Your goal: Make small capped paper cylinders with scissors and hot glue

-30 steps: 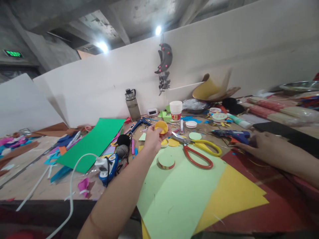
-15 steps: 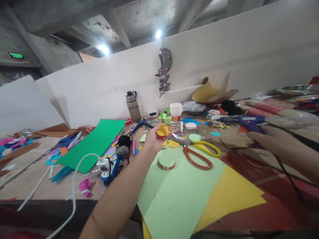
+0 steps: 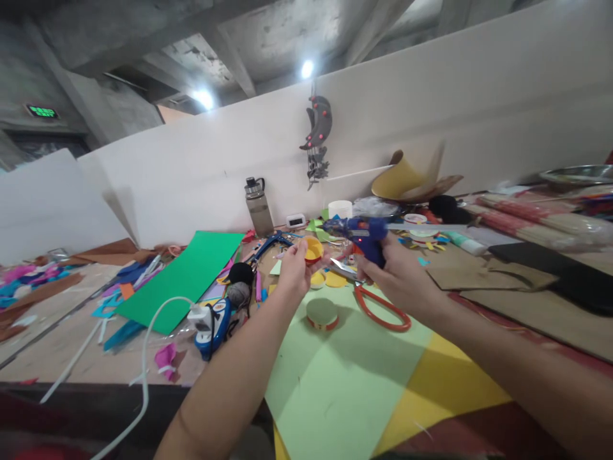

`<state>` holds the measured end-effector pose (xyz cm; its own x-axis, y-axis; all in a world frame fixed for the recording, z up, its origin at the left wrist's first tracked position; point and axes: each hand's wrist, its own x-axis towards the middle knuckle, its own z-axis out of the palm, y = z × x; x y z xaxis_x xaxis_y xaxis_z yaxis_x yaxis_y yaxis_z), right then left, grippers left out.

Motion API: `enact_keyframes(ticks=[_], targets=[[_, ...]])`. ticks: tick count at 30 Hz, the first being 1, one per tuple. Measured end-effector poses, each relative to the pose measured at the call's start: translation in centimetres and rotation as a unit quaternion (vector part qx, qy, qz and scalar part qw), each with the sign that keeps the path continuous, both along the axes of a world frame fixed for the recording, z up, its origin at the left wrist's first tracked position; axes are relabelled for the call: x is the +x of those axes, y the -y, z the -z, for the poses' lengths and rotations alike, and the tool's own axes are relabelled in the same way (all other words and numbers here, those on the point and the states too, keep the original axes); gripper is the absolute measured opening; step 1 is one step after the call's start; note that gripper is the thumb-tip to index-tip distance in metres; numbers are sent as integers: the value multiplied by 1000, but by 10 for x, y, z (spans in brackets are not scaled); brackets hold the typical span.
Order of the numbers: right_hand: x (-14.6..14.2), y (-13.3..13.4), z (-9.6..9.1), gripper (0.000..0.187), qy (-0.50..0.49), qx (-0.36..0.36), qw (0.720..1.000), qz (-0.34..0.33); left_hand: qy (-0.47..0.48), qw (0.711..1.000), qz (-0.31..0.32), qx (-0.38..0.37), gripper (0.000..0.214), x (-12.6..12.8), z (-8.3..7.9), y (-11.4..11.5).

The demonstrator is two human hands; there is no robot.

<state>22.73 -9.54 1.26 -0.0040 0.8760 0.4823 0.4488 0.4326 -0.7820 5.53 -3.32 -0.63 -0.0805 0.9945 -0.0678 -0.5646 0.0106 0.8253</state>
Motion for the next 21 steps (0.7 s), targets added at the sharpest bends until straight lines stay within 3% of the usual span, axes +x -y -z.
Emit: enact_keyframes(ticks=[5, 10, 15, 21], targets=[[-6, -5, 18, 23, 117, 35, 992, 15, 33, 999, 22, 17, 17, 0, 1, -1], [-6, -4, 19, 28, 181, 30, 983, 12, 68, 997, 29, 6, 23, 3, -2, 1], [-6, -6, 23, 32, 230, 18, 972, 52, 72, 996, 42, 25, 22, 7, -4, 6], [-6, -8, 32, 26, 227, 76, 969, 61, 79, 996, 32, 15, 19, 11, -8, 12]])
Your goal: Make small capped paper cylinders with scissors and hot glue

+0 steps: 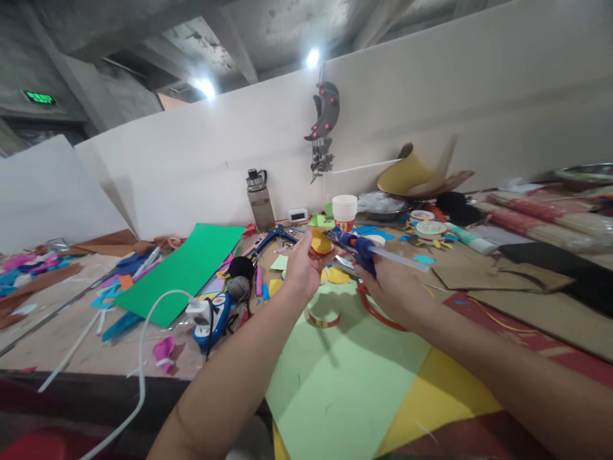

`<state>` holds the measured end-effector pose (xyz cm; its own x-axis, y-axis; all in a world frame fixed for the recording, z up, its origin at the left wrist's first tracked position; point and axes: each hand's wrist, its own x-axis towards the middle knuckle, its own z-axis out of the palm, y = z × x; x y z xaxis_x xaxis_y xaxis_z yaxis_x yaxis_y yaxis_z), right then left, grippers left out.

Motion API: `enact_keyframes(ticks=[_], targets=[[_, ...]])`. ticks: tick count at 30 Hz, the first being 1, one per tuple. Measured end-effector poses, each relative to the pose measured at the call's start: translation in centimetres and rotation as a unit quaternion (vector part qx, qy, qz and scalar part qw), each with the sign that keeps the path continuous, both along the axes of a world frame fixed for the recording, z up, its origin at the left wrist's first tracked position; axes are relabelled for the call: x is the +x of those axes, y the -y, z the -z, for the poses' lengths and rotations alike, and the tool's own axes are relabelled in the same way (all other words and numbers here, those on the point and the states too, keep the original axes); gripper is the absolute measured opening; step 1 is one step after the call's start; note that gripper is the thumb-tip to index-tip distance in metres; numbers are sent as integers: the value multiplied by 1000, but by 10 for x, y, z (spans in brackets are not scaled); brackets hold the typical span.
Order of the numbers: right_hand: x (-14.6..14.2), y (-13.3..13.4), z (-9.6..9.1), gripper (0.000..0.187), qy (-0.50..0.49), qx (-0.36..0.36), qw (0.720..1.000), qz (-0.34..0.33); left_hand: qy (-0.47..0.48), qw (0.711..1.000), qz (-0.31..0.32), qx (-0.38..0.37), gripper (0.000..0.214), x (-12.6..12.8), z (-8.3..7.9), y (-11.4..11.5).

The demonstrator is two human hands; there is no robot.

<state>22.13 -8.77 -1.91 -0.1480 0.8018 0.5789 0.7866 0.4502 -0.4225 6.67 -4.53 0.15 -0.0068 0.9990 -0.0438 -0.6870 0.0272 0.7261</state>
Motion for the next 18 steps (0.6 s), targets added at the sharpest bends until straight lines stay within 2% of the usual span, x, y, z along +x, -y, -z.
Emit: enact_keyframes(ticks=[3, 8, 18], targets=[[-1, 0, 2, 26, 6, 7, 1000, -5, -5, 1000, 8, -1, 19, 2, -1, 3], [-1, -1, 1, 37, -20, 21, 999, -39, -9, 1000, 25, 9, 20, 3, -1, 5], [1, -1, 7, 43, -59, 20, 996, -64, 5, 1000, 0, 21, 17, 3, 1, 3]])
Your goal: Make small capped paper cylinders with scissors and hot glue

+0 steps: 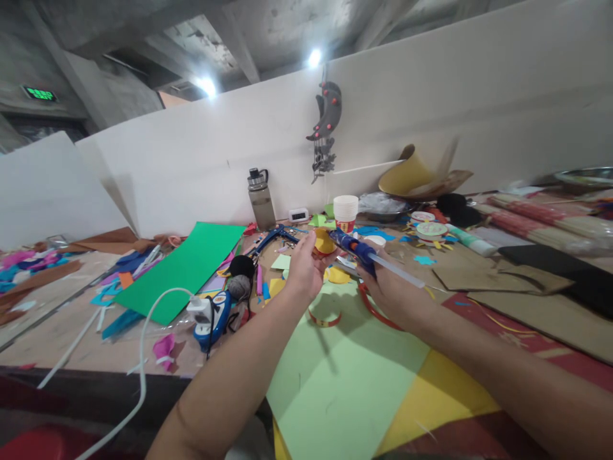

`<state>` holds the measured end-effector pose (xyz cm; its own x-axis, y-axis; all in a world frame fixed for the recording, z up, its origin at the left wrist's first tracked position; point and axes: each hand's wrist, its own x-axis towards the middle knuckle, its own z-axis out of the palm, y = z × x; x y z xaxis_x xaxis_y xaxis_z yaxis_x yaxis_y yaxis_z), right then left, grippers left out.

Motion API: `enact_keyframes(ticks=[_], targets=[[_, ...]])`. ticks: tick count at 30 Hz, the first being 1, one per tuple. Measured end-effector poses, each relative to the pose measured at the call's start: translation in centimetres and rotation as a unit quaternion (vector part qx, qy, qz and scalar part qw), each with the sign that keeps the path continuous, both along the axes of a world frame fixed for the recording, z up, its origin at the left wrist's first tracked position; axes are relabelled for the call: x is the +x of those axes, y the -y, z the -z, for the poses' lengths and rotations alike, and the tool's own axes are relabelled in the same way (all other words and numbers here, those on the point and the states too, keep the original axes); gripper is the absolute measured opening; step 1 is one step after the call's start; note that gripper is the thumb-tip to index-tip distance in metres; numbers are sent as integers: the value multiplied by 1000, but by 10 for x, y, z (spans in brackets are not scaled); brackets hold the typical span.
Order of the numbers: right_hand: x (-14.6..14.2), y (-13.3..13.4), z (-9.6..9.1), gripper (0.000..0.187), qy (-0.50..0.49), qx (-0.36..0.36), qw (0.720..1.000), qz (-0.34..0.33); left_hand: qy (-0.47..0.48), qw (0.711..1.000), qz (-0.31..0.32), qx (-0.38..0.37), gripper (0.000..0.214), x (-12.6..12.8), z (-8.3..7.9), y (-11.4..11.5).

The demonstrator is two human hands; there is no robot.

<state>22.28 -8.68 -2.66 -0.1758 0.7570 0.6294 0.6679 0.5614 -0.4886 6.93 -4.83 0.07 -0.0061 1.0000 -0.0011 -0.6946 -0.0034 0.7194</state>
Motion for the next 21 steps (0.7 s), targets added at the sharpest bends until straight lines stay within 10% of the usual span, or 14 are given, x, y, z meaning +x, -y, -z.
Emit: enact_keyframes(ticks=[21], targets=[[1, 0, 7, 42, -5, 25, 1000, 8, -11, 1000, 0, 14, 20, 0, -1, 1]])
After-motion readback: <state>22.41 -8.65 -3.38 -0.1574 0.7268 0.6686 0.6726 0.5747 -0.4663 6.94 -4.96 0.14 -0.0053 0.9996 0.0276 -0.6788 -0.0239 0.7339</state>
